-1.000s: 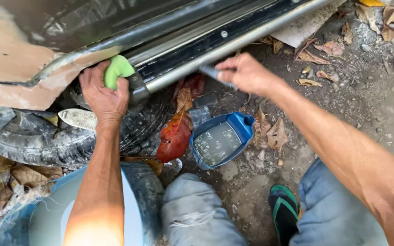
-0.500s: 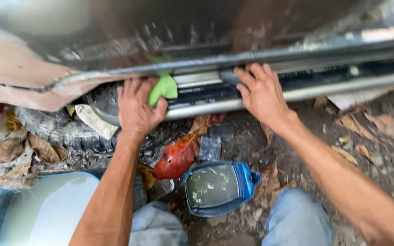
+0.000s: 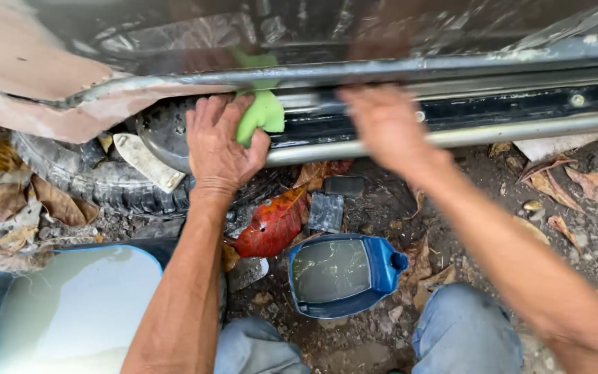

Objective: The person kneels on the ground and scrubs the lower metal bumper of a vehicle using a green sponge and a grey brush. They repeatedly dip the sponge into a blue bucket of water and scrub the surface, occasionally using the brush to clean crevices.

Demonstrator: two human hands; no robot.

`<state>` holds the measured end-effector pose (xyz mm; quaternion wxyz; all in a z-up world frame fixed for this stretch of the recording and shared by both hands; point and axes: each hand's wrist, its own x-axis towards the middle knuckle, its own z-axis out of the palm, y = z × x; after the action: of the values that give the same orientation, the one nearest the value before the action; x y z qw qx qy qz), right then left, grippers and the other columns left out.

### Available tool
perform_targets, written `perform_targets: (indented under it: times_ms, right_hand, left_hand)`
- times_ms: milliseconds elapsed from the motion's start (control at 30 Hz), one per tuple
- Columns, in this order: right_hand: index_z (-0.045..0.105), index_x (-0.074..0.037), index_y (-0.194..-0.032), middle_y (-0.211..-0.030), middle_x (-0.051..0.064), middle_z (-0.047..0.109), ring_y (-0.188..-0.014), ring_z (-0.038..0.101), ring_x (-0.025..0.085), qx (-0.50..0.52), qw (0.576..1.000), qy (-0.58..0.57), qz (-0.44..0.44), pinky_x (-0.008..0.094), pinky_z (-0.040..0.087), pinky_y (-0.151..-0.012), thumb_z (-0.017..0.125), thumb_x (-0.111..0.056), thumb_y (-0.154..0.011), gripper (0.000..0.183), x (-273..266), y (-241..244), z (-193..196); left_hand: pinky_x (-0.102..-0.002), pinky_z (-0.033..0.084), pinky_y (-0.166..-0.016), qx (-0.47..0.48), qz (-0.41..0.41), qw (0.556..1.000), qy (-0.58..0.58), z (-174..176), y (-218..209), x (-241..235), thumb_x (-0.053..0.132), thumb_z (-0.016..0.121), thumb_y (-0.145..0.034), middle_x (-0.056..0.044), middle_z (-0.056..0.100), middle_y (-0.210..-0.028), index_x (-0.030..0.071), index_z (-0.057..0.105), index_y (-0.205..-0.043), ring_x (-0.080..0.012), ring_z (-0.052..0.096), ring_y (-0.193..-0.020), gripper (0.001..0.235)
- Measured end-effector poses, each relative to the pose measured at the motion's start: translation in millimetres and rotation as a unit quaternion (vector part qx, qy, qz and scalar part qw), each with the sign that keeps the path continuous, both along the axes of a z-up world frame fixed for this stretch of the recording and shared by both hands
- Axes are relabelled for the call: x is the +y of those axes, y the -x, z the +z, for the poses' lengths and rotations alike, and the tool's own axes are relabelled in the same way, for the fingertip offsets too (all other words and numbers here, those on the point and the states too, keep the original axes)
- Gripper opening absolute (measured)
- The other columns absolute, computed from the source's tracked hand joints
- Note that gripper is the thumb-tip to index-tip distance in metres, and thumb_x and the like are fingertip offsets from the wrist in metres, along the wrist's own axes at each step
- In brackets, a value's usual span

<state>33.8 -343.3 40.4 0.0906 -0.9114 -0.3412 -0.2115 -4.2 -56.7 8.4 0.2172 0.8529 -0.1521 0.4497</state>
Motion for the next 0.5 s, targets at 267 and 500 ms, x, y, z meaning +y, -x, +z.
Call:
perform_targets:
  times_ms: [267,500]
  right_hand:
    - [0.077,-0.011,-0.117,-0.109,0.015,0.076,-0.103,0.071,0.035,-0.072,0.997,-0.042,-0.007,0.052,0.048,-0.097,0.063,-0.011,-0.100,0.022,84.3,15.9,-14.3]
    - [0.073,0.002,-0.121,-0.108,0.023,0.074,-0.100,0.070,0.033,0.057,0.994,0.002,-0.097,0.046,0.055,-0.089,0.037,-0.020,-0.112,0.042,-37.3,-9.2,-13.6]
  left_hand:
    - [-0.039,0.047,-0.080,-0.050,-0.040,0.985,0.158,-3.1,7.0,9.4,0.025,0.061,-0.085,-0.006,0.067,-0.094,0.016,0.074,-0.109,-0.0293,0.064,-0.086,0.029]
    - [-0.037,0.045,-0.074,0.002,0.018,0.996,0.091,12.4,23.8,-0.4,0.017,0.060,-0.082,-0.010,0.066,-0.091,0.003,0.073,-0.107,-0.0221,0.051,-0.081,0.031]
